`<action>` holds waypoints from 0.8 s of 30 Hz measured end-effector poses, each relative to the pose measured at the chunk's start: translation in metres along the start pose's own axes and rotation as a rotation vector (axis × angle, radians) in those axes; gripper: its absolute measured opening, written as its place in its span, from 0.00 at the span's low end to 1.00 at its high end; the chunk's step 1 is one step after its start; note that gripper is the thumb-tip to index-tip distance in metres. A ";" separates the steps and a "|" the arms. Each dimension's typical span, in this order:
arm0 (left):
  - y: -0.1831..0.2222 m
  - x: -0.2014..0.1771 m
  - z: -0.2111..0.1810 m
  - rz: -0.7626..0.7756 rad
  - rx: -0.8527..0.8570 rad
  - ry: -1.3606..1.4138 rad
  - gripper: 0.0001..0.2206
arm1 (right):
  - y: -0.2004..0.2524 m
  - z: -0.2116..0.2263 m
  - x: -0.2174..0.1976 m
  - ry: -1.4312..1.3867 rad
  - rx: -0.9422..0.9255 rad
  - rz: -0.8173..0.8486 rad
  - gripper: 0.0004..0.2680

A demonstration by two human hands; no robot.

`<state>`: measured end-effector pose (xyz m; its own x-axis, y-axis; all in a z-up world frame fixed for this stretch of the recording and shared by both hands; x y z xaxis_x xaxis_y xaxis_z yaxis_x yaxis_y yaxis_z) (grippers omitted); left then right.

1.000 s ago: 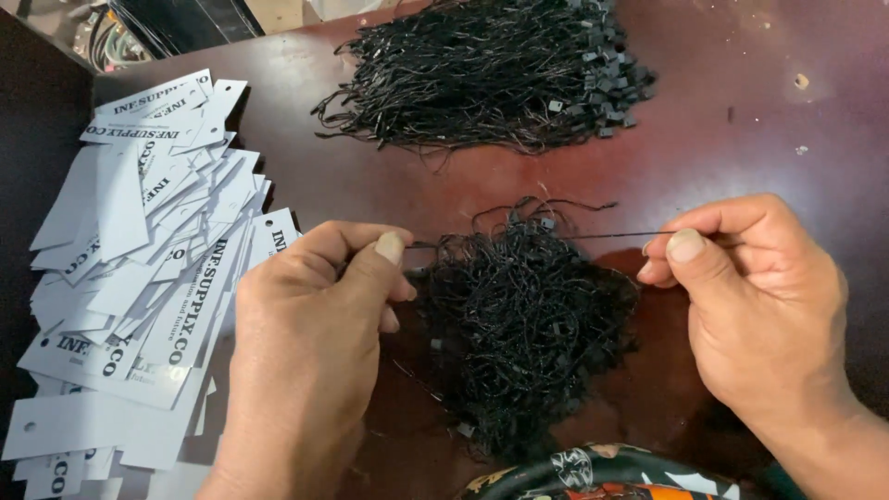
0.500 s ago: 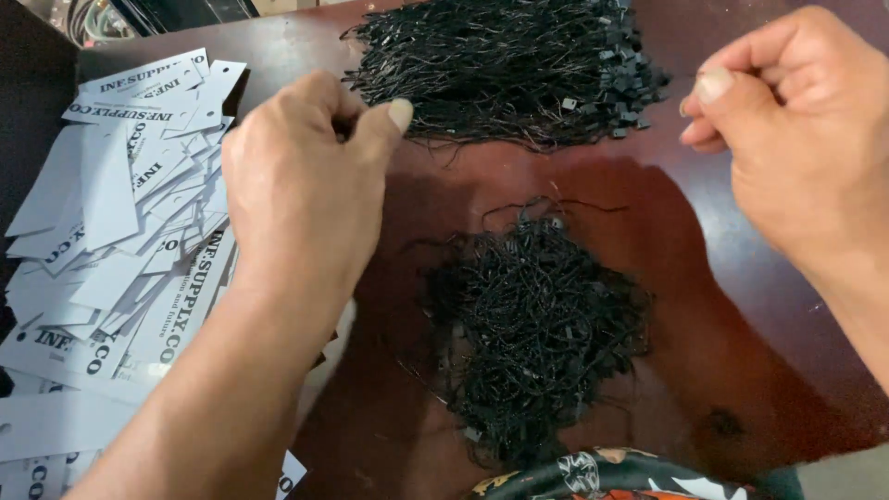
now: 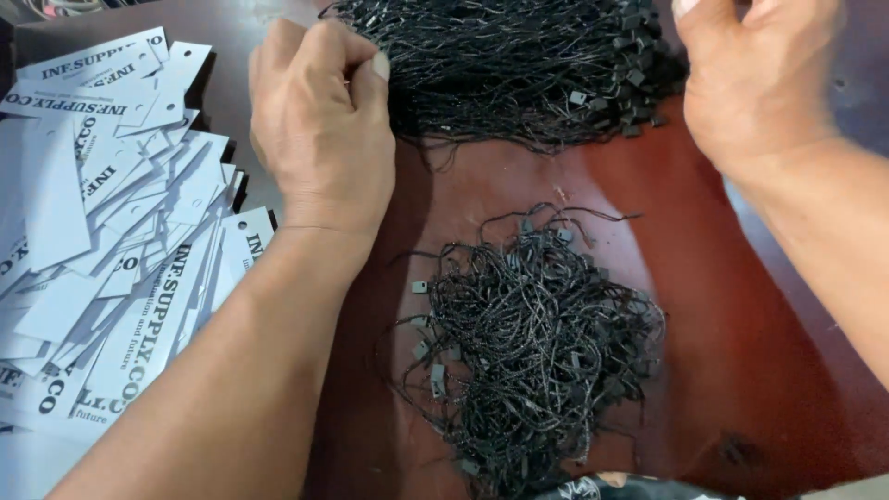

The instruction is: Untangling and organizing plastic tag fasteners on a production table

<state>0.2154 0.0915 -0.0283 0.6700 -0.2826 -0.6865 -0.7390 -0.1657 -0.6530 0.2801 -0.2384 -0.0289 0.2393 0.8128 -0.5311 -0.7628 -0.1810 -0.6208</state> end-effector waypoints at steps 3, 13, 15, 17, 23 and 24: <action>0.002 0.002 0.005 -0.017 -0.035 -0.047 0.06 | 0.005 -0.005 0.005 0.000 0.003 -0.036 0.14; -0.002 0.007 0.008 0.006 -0.100 -0.087 0.05 | 0.003 -0.002 0.017 -0.136 -0.006 -0.020 0.08; -0.002 0.002 0.007 0.000 -0.090 -0.057 0.02 | 0.007 -0.004 0.011 -0.026 0.027 -0.025 0.11; -0.002 -0.008 0.004 -0.021 -0.074 -0.025 0.02 | 0.010 0.006 0.003 0.086 0.048 -0.041 0.15; 0.022 -0.073 -0.036 -0.016 -0.084 0.114 0.09 | 0.054 0.077 -0.026 -0.175 0.090 -0.004 0.03; 0.030 -0.081 -0.052 0.067 -0.056 0.165 0.07 | 0.064 0.085 -0.027 -0.133 0.216 0.057 0.05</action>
<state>0.1355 0.0601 0.0244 0.6020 -0.4448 -0.6631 -0.7874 -0.1928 -0.5855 0.1736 -0.2254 -0.0057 0.1220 0.8726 -0.4729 -0.8868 -0.1181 -0.4467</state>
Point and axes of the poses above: each hand's wrist, its own y-axis away from the middle knuckle, its own x-axis out of the palm, z = x × y, the point moved 9 cm from there along -y, towards the middle knuckle, and after that the axes turned 13 degrees about -y, right-handed, at the moved point
